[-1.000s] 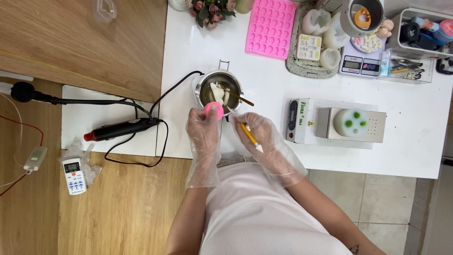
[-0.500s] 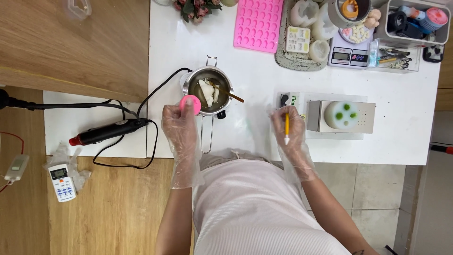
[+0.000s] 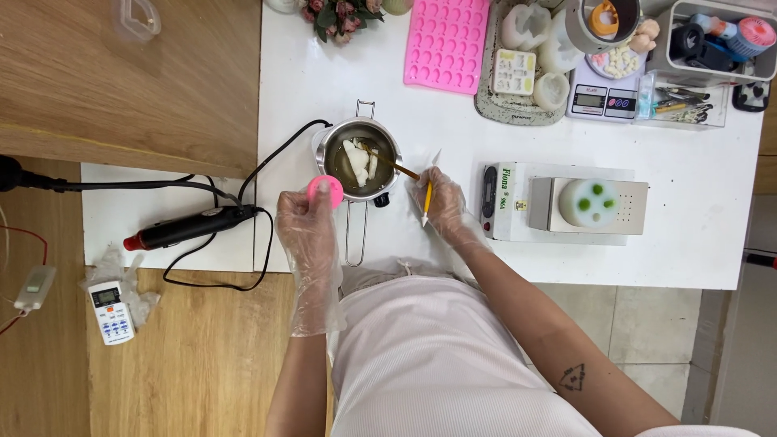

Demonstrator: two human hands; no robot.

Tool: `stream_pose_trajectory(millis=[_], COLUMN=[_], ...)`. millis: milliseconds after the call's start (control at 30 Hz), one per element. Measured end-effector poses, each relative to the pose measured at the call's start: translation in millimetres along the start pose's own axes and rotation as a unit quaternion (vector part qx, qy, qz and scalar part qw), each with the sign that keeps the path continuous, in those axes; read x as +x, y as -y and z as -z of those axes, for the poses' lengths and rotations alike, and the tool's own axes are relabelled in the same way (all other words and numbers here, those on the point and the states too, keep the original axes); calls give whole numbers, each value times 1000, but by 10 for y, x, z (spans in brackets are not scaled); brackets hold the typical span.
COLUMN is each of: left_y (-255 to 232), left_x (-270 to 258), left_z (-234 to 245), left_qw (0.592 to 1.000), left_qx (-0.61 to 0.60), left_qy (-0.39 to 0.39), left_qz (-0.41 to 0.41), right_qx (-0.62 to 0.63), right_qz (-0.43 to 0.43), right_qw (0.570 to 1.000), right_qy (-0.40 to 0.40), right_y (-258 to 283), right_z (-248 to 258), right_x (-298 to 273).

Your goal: Preparing wax and silicone molds to make candles at a workbench.

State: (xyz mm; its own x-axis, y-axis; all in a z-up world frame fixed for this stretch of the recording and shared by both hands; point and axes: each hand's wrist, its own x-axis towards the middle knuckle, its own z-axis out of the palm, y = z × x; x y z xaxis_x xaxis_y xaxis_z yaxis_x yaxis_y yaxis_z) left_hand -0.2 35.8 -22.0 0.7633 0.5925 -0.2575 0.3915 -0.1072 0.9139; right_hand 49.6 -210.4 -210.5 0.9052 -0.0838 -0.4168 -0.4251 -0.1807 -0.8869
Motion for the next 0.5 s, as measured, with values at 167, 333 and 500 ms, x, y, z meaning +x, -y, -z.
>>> stream_pose_trajectory(millis=[167, 333, 500], left_y=[-101, -162, -185], left_x=[-36, -56, -40], left_z=[-28, -42, -39], left_qw=[1000, 999, 1000], left_qx=[-21, -37, 0], left_qy=[1, 23, 19], left_qz=[5, 26, 19], right_qx=[-302, -310, -244], right_qz=[128, 165, 32], right_qw=[945, 936, 968], right_qy=[-7, 26, 47], right_y=[399, 292, 382], right_z=[-22, 1, -86], right_x=[-135, -94, -60])
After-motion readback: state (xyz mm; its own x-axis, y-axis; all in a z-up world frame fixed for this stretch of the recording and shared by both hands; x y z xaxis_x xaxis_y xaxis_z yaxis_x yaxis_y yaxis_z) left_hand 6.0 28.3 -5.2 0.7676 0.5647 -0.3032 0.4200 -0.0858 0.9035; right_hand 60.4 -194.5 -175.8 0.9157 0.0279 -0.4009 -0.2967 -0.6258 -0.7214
